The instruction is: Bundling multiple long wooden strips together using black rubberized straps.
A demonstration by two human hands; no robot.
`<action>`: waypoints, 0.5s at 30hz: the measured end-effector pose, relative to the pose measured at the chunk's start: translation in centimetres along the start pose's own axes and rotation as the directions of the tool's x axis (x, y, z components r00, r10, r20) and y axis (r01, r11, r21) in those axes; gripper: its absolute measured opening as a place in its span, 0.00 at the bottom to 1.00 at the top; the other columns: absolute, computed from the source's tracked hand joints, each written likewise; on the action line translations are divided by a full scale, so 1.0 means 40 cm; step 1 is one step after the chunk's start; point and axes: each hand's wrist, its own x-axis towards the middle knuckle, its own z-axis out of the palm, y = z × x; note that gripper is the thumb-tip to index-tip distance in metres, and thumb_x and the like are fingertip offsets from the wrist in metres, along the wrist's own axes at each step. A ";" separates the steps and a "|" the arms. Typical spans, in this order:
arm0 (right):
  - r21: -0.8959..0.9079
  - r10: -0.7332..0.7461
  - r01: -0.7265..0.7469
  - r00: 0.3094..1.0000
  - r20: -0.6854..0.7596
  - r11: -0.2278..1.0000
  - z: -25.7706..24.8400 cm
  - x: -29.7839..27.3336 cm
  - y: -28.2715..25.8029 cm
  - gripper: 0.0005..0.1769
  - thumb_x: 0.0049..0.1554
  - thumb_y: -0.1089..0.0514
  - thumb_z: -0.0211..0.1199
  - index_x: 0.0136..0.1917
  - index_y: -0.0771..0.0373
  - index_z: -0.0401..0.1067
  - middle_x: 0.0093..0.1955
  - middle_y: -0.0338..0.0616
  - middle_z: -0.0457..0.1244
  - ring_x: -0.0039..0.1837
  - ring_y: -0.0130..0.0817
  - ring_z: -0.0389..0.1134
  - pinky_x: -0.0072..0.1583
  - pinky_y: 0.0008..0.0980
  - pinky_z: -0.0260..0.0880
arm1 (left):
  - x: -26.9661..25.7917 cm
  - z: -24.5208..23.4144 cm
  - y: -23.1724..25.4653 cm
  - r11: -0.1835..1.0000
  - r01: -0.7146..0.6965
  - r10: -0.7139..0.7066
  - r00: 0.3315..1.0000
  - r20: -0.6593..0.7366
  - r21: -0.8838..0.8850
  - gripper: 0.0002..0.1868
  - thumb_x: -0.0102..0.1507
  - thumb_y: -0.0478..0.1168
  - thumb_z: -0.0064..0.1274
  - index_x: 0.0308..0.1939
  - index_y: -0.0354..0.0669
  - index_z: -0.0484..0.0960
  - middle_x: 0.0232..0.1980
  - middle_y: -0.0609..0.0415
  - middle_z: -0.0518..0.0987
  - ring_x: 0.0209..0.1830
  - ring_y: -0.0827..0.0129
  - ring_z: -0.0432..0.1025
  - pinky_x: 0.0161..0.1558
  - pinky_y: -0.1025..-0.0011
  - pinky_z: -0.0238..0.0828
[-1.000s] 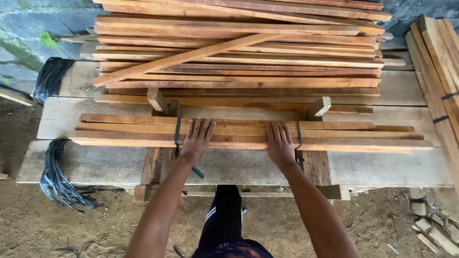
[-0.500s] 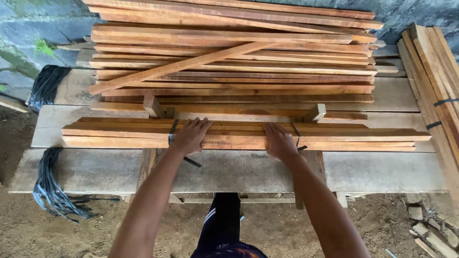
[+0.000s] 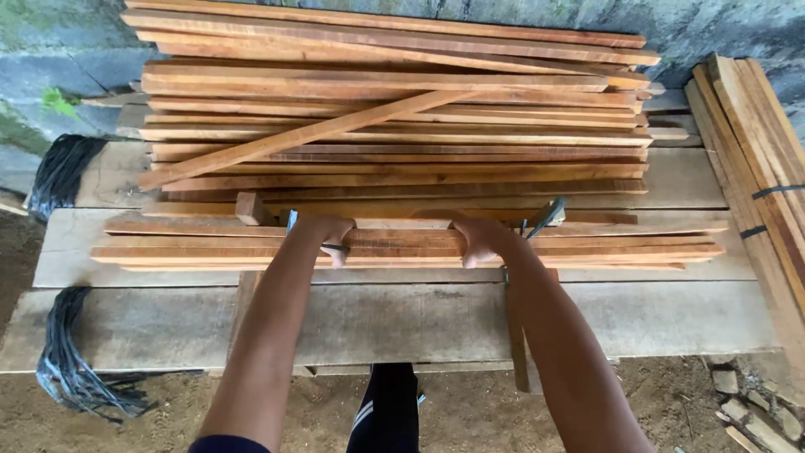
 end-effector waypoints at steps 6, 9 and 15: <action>0.120 -0.016 0.004 0.995 0.099 0.993 -0.016 -0.007 -0.005 0.65 0.40 0.50 0.82 0.83 0.49 0.49 0.78 0.55 0.58 0.79 0.58 0.57 0.77 0.54 0.54 | -0.065 -0.015 0.014 0.992 -0.117 0.124 0.975 -0.183 0.050 0.57 0.34 0.57 0.76 0.67 0.48 0.73 0.62 0.42 0.80 0.64 0.41 0.73 0.62 0.46 0.70; 0.182 -0.075 0.076 0.997 -0.013 0.980 0.014 0.006 0.016 0.70 0.37 0.53 0.84 0.84 0.51 0.47 0.80 0.55 0.55 0.80 0.59 0.54 0.78 0.55 0.51 | -0.067 0.019 0.037 0.981 -0.194 0.182 0.958 -0.221 -0.032 0.48 0.50 0.36 0.73 0.71 0.42 0.64 0.68 0.39 0.76 0.70 0.41 0.68 0.69 0.46 0.65; -0.081 -0.153 0.130 0.876 -0.458 0.988 0.128 0.018 0.022 0.59 0.36 0.29 0.77 0.77 0.40 0.58 0.67 0.41 0.66 0.71 0.45 0.66 0.74 0.49 0.61 | -0.033 0.149 0.161 0.989 -0.017 0.117 0.690 -0.715 0.145 0.48 0.50 0.78 0.58 0.61 0.52 0.68 0.57 0.52 0.75 0.59 0.57 0.72 0.61 0.47 0.62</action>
